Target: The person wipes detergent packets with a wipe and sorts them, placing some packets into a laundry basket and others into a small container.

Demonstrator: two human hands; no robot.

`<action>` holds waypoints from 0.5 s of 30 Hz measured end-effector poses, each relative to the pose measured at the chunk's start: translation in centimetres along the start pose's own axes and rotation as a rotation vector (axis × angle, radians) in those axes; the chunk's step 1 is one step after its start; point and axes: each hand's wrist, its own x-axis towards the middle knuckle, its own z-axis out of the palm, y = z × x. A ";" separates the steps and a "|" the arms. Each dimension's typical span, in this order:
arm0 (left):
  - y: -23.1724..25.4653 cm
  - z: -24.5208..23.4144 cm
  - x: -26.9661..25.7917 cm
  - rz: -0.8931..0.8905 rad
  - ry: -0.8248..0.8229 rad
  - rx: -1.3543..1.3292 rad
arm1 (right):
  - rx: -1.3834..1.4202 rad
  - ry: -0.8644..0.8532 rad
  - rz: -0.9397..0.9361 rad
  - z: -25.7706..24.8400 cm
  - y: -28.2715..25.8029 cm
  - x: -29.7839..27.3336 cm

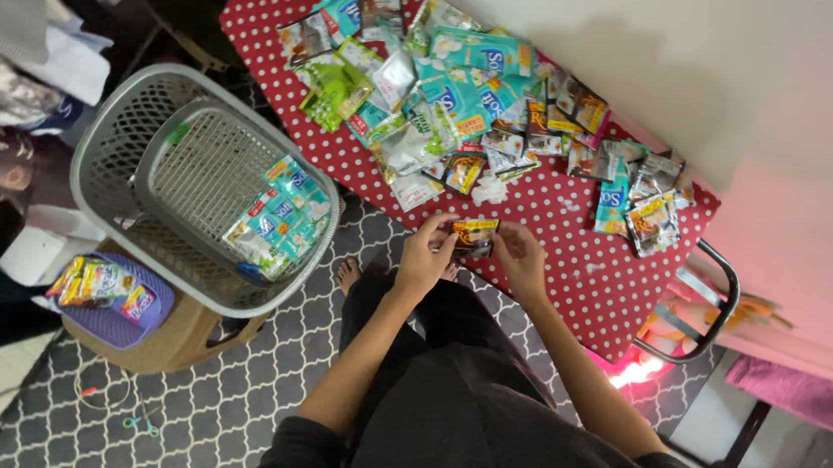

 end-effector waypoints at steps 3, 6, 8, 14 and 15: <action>1.6 -2.1 -1.0 -0.037 0.110 0.224 | -0.121 -0.076 -0.005 1.4 -0.8 0.7; 2.3 -4.5 -2.1 0.065 0.239 0.297 | -0.215 -0.155 -0.071 3.4 -2.0 1.1; 2.7 -6.6 -2.7 0.080 0.253 0.355 | -0.244 -0.208 -0.126 5.2 -2.6 1.8; 3.7 -13.3 -5.4 0.126 0.378 0.240 | -0.333 -0.377 -0.152 12.1 -3.0 2.9; 3.8 -14.6 -6.2 0.124 0.406 0.243 | -0.314 -0.415 -0.119 13.6 -3.0 2.9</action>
